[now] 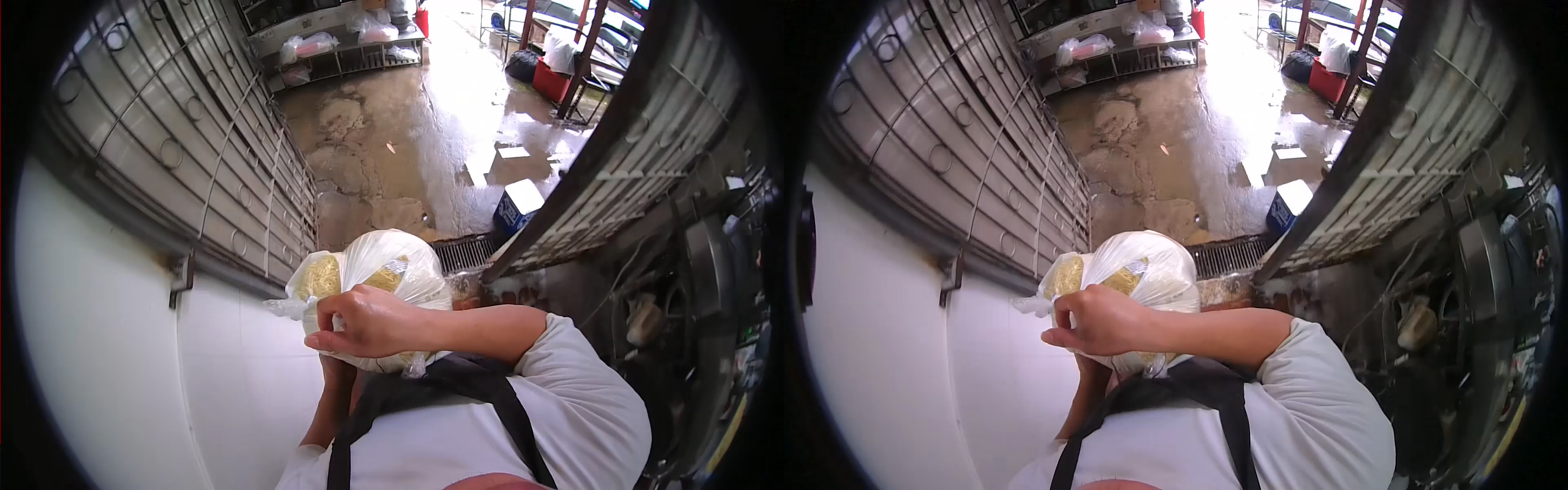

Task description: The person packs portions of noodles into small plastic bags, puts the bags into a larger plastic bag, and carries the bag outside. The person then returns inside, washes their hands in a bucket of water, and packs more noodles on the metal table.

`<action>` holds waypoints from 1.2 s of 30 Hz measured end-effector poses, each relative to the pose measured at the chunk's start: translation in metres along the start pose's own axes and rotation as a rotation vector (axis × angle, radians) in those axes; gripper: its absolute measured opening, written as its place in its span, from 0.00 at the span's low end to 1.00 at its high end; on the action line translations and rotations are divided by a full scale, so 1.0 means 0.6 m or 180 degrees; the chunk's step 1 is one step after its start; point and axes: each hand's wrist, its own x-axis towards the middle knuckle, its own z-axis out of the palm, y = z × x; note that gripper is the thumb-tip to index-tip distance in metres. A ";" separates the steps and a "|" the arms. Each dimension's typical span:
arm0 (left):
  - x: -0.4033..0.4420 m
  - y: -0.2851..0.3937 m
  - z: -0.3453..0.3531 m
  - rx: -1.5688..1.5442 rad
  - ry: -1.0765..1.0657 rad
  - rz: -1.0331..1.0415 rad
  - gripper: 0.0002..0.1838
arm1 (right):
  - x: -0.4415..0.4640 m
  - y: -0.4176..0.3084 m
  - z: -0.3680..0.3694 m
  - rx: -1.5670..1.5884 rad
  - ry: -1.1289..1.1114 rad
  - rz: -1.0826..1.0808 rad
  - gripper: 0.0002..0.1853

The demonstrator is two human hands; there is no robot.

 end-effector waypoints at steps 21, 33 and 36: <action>0.940 0.016 0.206 0.0309 -0.0878 -0.0562 0.32 | 0.533 0.444 -0.567 -0.0471 0.0609 0.0531 0.20; 1.578 -0.186 0.390 0.0643 -0.0889 0.0046 0.31 | 0.752 0.952 -0.938 -0.0403 0.0232 0.0498 0.19; 1.723 -0.191 0.425 0.0736 -0.0756 0.0026 0.31 | 0.853 1.068 -1.047 -0.0394 0.0298 0.0584 0.21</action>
